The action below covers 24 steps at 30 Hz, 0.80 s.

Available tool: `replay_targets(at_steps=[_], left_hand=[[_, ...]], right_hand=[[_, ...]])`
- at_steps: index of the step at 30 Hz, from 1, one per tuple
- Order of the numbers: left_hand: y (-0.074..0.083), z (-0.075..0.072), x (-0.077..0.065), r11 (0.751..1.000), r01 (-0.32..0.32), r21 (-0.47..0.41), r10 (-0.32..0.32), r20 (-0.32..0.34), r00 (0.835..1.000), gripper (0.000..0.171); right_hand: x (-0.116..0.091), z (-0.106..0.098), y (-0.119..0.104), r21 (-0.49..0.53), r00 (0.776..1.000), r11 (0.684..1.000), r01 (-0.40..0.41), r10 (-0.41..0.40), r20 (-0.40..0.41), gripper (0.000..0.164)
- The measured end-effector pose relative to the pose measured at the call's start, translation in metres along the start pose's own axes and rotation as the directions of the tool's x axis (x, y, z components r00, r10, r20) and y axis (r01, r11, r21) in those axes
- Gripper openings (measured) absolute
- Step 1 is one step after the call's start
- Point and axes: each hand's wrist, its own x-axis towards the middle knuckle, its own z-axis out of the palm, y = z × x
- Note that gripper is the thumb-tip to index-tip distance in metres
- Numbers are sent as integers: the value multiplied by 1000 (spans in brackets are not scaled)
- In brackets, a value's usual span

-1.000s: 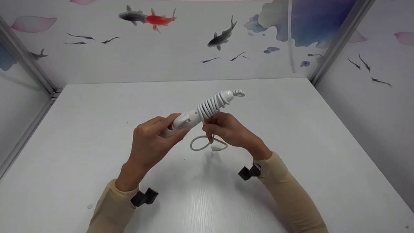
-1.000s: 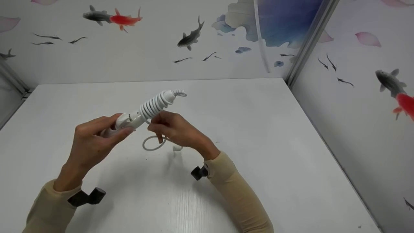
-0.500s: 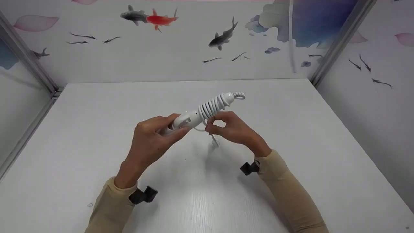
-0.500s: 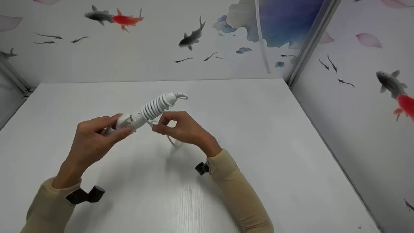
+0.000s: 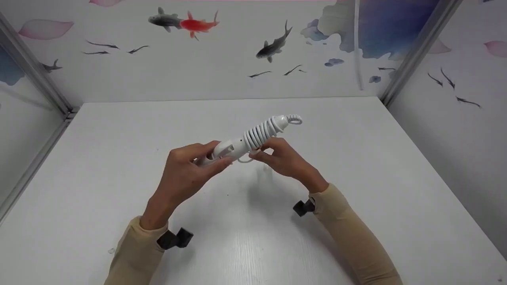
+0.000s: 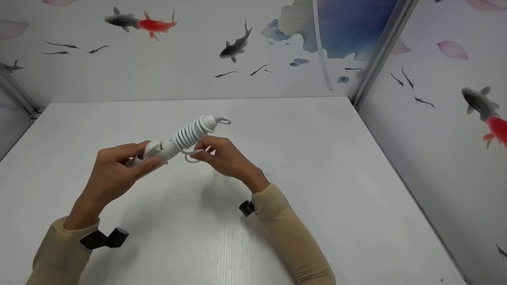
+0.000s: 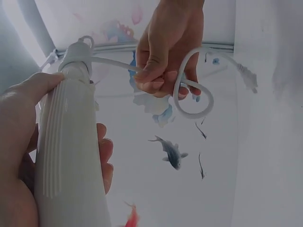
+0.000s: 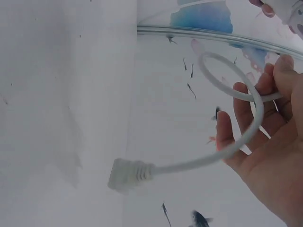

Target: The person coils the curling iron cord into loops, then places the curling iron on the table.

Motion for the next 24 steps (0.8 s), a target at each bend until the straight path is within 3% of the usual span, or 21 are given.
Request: replay_targets(at_steps=[3, 5, 7, 10, 13, 19, 24], left_hand=[[0, 0, 0, 1000, 10, -28, -8, 60, 998, 31], [-2, 0, -1, 999, -6, -38, 10, 103, 995, 30], [-3, 0, -2, 998, -53, -25, 56, 152, 987, 28], [-5, 1, -2, 989, -147, 17, 139, 225, 964, 27], [-7, 0, -2, 980, -194, 47, 172, 296, 940, 22], [-8, -5, -2, 991, -128, 45, 96, 436, 895, 23], [-9, -7, -2, 986, -94, 135, 15, 492, 870, 29]], right_hand=[[-1, -3, 4, -19, 998, 999, -50, 49, -33, 29], [-1, -5, 7, -62, 999, 998, -30, 28, -33, 23], [-1, -8, 10, -45, 998, 997, 57, -58, -25, 16], [0, -11, 12, 4, 973, 973, 231, -231, -2, 9], [1, -14, 10, 38, 957, 956, 291, -291, -15, 8], [-1, -12, 0, -107, 964, 961, 257, -262, -39, 10], [-2, -9, -5, -245, 940, 921, 303, -331, -85, 10]])
